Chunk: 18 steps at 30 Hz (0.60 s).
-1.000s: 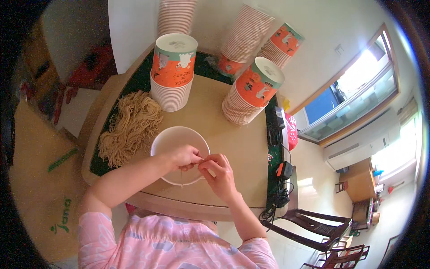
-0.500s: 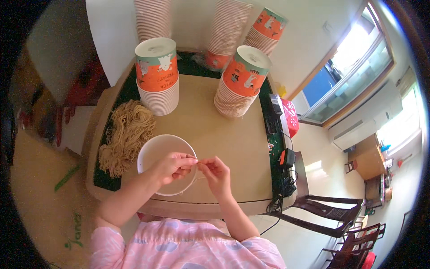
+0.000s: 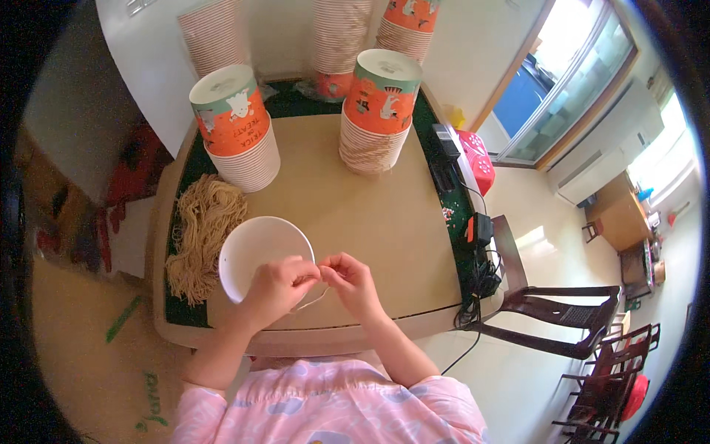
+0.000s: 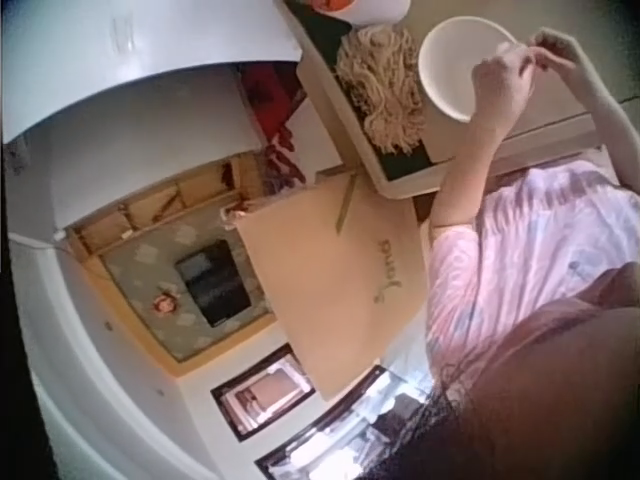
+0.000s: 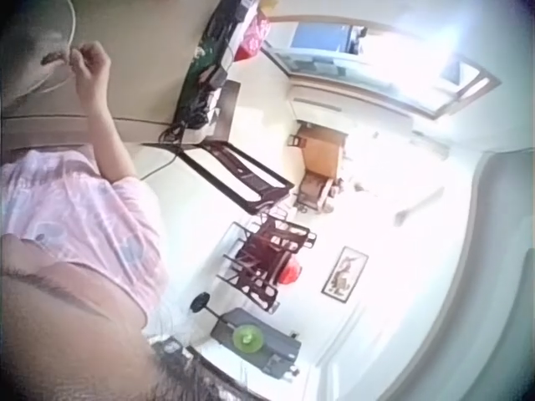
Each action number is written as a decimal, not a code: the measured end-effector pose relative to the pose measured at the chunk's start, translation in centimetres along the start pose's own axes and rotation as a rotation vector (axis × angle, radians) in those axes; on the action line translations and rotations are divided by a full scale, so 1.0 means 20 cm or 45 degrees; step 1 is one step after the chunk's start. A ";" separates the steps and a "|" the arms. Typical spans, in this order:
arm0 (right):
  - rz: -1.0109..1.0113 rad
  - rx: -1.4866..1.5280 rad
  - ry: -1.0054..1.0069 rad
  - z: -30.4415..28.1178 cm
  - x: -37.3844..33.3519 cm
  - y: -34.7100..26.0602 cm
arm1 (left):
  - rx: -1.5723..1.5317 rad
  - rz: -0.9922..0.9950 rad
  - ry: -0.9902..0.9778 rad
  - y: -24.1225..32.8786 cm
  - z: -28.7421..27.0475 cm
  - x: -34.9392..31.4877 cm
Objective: The person is threading and tying strings to paper buckets to create handles.
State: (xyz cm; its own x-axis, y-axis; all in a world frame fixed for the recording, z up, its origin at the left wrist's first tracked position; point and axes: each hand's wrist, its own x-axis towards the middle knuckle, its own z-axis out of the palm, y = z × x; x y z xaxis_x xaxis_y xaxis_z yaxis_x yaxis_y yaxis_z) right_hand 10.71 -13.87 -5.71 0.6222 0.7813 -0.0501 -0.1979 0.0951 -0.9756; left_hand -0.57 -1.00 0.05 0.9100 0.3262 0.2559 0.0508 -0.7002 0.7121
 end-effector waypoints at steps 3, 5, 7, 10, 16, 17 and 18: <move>0.017 0.079 0.029 0.02 -0.01 0.00 | 0.260 0.159 0.063 0.02 0.02 -0.03; 0.031 0.125 0.055 0.02 -0.02 0.01 | 0.349 0.193 0.061 0.03 0.02 -0.04; 0.048 0.181 0.002 0.01 -0.03 0.02 | 0.340 0.197 0.067 0.02 0.02 -0.04; 0.075 0.286 -0.027 0.01 -0.03 0.03 | 0.143 0.078 0.042 0.02 0.02 -0.04; 0.122 0.326 -0.036 0.02 -0.01 0.06 | 0.136 0.108 -0.046 0.02 0.01 -0.04; 0.121 0.330 -0.029 0.02 -0.01 0.06 | 0.136 0.112 -0.053 0.02 0.00 -0.03; 0.118 0.343 -0.057 0.02 -0.01 0.05 | 0.149 0.117 -0.070 0.03 -0.01 -0.03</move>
State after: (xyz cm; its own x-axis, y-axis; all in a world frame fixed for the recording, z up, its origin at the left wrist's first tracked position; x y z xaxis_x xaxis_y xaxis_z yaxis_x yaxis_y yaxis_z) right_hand 10.04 -13.77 -6.60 0.5591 0.8202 -0.1207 -0.4503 0.1783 -0.8749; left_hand -1.16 -1.47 0.41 0.9340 0.2246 0.2779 0.0113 -0.7959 0.6054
